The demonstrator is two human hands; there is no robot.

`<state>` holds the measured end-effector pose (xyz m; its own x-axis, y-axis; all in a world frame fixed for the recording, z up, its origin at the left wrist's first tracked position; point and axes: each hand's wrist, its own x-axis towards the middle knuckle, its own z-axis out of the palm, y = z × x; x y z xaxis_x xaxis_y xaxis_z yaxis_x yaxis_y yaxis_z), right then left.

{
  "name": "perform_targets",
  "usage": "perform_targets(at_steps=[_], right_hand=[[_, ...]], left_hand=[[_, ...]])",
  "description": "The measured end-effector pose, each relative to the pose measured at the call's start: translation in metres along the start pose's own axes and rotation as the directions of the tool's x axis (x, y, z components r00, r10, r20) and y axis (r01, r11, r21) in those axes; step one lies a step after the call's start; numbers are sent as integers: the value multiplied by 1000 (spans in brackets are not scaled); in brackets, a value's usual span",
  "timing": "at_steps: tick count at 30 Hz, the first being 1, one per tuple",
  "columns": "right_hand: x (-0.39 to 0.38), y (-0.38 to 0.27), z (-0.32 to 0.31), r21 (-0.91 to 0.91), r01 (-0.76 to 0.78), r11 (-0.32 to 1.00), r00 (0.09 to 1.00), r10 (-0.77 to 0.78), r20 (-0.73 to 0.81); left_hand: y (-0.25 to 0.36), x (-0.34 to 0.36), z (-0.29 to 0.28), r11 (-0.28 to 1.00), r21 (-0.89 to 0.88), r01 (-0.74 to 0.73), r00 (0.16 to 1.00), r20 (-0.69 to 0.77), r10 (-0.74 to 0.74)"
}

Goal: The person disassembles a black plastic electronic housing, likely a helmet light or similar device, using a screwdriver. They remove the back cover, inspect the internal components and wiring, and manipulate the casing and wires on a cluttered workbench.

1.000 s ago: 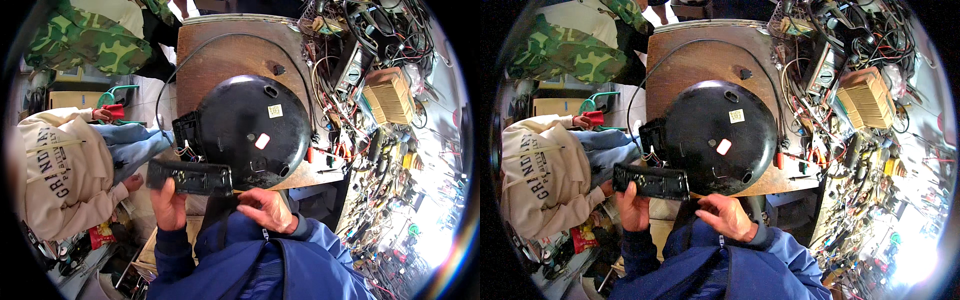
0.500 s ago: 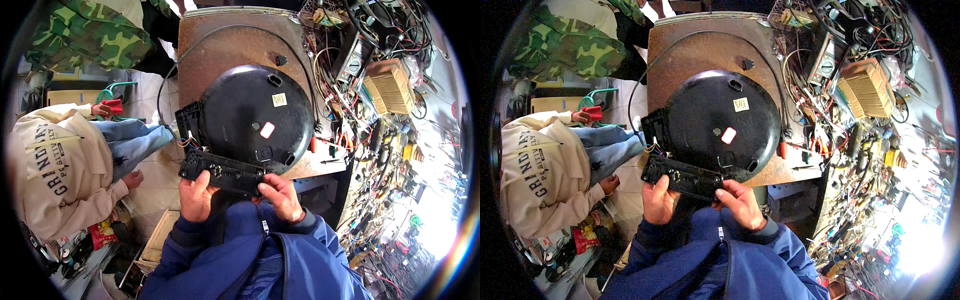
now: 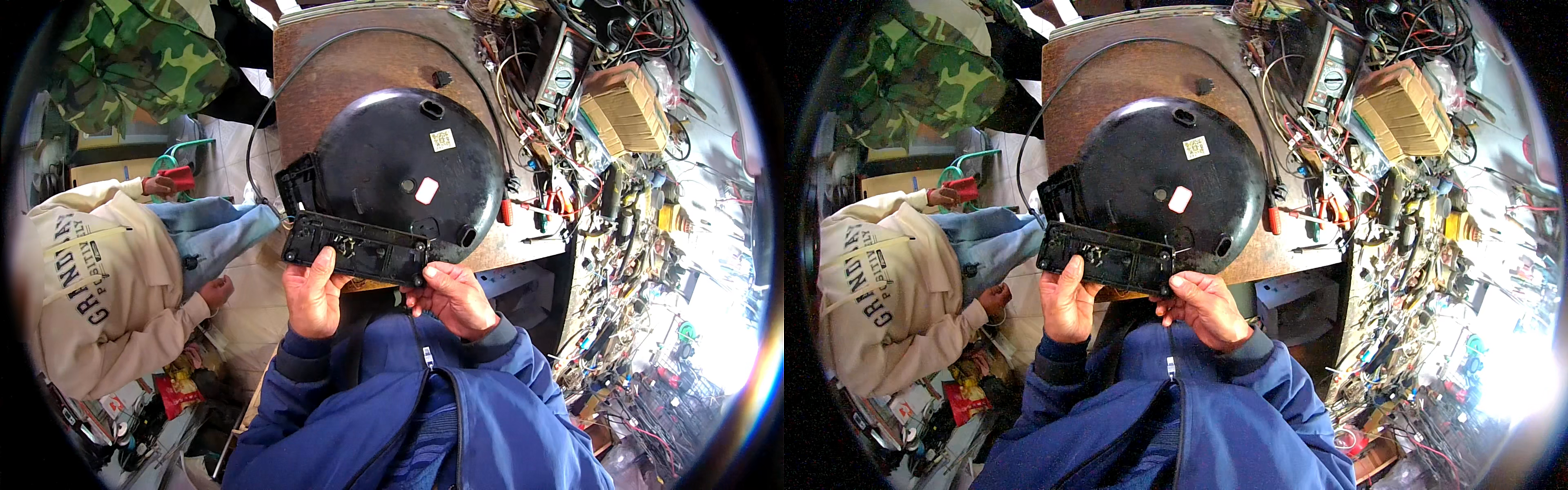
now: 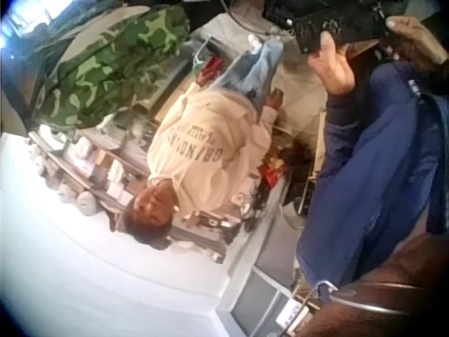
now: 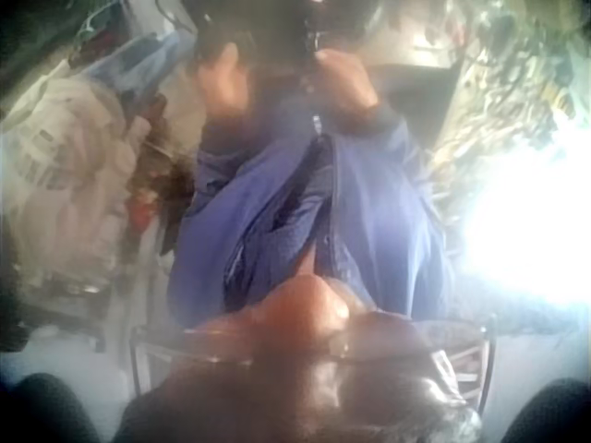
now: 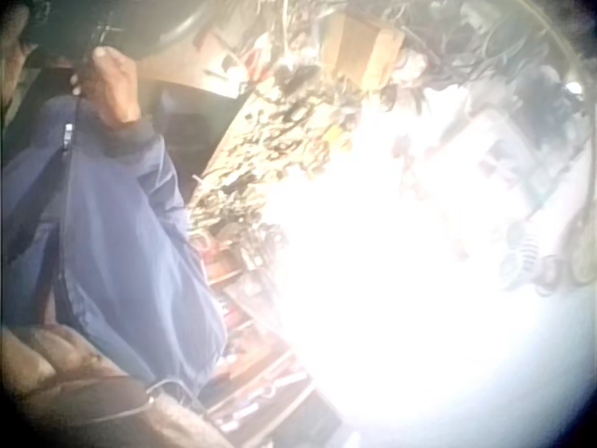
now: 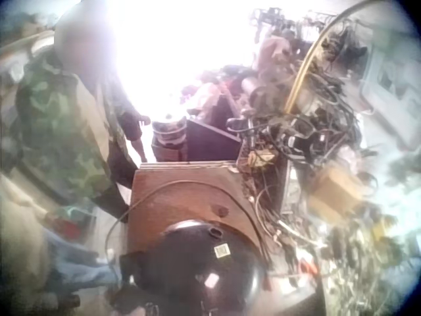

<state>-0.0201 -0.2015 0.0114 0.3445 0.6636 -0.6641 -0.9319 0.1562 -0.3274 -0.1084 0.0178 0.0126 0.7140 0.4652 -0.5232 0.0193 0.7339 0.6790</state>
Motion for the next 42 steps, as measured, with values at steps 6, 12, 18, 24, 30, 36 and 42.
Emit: perform_targets(at_steps=[6, 12, 18, 24, 30, 36, 42], right_hand=[[3, 8, -11, 3, 19, 1000, 997, -18, -78], [-2, 9, -7, -14, 113, 994, 990, -113, -78], [-2, 5, -2, -33, 151, 988, 985, -153, -82], [-1, 5, -3, -50, 186, 981, 976, -191, -109], [6, -4, -2, -51, 238, 970, 963, -242, -116], [3, -16, 12, -36, 295, 955, 951, -297, -82], [6, -22, 7, -20, 297, 955, 951, -298, -82]], left_hand=[[-3, 3, -1, 1000, 17, -2, 1000, 10, 1], [-5, 5, 0, 1000, 28, 11, 1000, -30, -10], [-8, 6, 8, 998, 57, -2, 999, -35, 4], [-8, 8, 18, 1000, 16, 16, 997, -70, -15], [-10, 15, 35, 999, 37, -40, 997, -71, 42], [-4, 26, 33, 999, 31, -44, 999, -25, 44], [-1, 27, 50, 999, 9, -38, 998, -43, 39]])
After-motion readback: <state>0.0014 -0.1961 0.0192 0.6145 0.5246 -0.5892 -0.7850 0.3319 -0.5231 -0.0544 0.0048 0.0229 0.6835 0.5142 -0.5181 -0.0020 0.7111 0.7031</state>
